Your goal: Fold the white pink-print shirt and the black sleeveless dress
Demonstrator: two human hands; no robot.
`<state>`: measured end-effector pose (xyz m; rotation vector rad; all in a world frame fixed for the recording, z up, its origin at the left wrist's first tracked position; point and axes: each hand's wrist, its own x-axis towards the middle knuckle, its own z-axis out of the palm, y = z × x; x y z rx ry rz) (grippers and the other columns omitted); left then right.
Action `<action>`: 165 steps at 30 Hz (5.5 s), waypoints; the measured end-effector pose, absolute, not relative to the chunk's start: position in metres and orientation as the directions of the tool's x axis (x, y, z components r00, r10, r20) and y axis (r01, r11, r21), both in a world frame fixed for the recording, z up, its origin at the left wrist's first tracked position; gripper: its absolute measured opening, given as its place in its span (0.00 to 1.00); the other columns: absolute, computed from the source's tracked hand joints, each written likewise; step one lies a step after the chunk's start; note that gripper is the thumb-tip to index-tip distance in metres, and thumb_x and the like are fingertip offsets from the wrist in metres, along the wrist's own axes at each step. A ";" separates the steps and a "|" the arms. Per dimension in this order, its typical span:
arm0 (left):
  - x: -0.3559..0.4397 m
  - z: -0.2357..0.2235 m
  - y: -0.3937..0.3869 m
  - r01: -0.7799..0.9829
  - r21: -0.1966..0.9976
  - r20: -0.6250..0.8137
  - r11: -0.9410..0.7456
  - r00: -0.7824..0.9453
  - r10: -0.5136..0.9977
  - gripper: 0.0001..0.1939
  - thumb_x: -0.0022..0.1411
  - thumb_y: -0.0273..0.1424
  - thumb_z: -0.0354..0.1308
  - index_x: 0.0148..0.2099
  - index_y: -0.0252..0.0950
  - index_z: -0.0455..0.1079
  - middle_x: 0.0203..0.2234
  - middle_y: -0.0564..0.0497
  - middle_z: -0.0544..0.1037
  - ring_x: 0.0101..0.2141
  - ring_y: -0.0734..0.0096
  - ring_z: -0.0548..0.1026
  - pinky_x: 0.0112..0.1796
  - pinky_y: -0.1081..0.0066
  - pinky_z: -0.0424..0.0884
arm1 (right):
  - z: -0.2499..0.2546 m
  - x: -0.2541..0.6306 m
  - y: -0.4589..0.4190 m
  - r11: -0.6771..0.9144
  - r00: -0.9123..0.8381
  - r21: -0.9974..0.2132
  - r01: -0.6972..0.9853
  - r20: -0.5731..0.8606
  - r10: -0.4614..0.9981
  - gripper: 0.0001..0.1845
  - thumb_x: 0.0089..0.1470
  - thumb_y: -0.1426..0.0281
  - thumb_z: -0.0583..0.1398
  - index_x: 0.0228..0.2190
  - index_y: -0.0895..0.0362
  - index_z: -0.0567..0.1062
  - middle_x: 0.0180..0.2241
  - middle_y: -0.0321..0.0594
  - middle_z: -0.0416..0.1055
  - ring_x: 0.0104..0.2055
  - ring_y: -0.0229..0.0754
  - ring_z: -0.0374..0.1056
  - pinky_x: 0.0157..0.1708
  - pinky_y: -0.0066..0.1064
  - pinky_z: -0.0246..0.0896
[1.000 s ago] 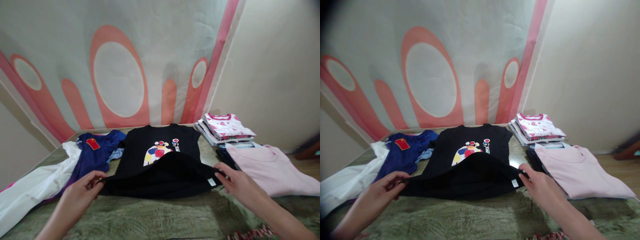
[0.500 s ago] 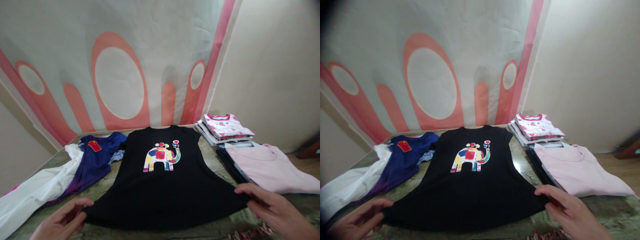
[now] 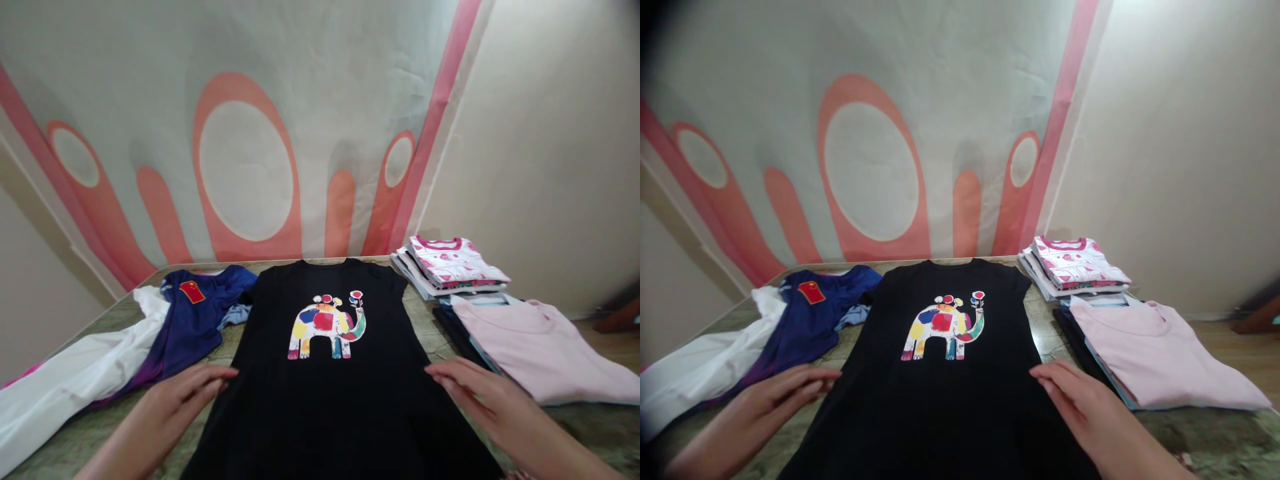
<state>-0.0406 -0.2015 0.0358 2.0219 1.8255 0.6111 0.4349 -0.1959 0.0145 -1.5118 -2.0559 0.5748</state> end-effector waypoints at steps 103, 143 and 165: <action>0.061 -0.071 0.123 0.988 0.144 0.222 0.056 -0.088 0.971 0.32 0.67 0.44 0.41 0.64 0.27 0.55 0.63 0.34 0.56 0.63 0.51 0.53 0.61 0.49 0.47 | -0.077 0.299 0.147 0.122 -0.093 -0.225 0.967 0.137 0.986 0.33 0.63 0.56 0.44 0.63 0.58 0.55 0.66 0.45 0.47 0.67 0.50 0.41 0.62 0.46 0.36; 0.043 -0.068 0.129 0.997 0.068 0.100 0.027 -0.034 0.994 0.41 0.66 0.52 0.31 0.70 0.29 0.41 0.67 0.42 0.46 0.66 0.56 0.43 0.62 0.50 0.45 | -0.081 0.299 0.154 0.092 -0.091 -0.170 0.981 0.016 0.996 0.39 0.62 0.50 0.34 0.66 0.61 0.46 0.68 0.43 0.36 0.69 0.48 0.31 0.63 0.48 0.27; 0.042 -0.072 0.124 0.998 0.030 0.091 0.060 -0.062 0.994 0.43 0.65 0.53 0.29 0.69 0.25 0.46 0.67 0.39 0.45 0.66 0.55 0.43 0.62 0.52 0.43 | -0.086 0.300 0.155 0.098 -0.097 -0.144 0.985 0.014 0.995 0.39 0.62 0.50 0.34 0.66 0.60 0.45 0.68 0.41 0.35 0.69 0.47 0.31 0.63 0.48 0.28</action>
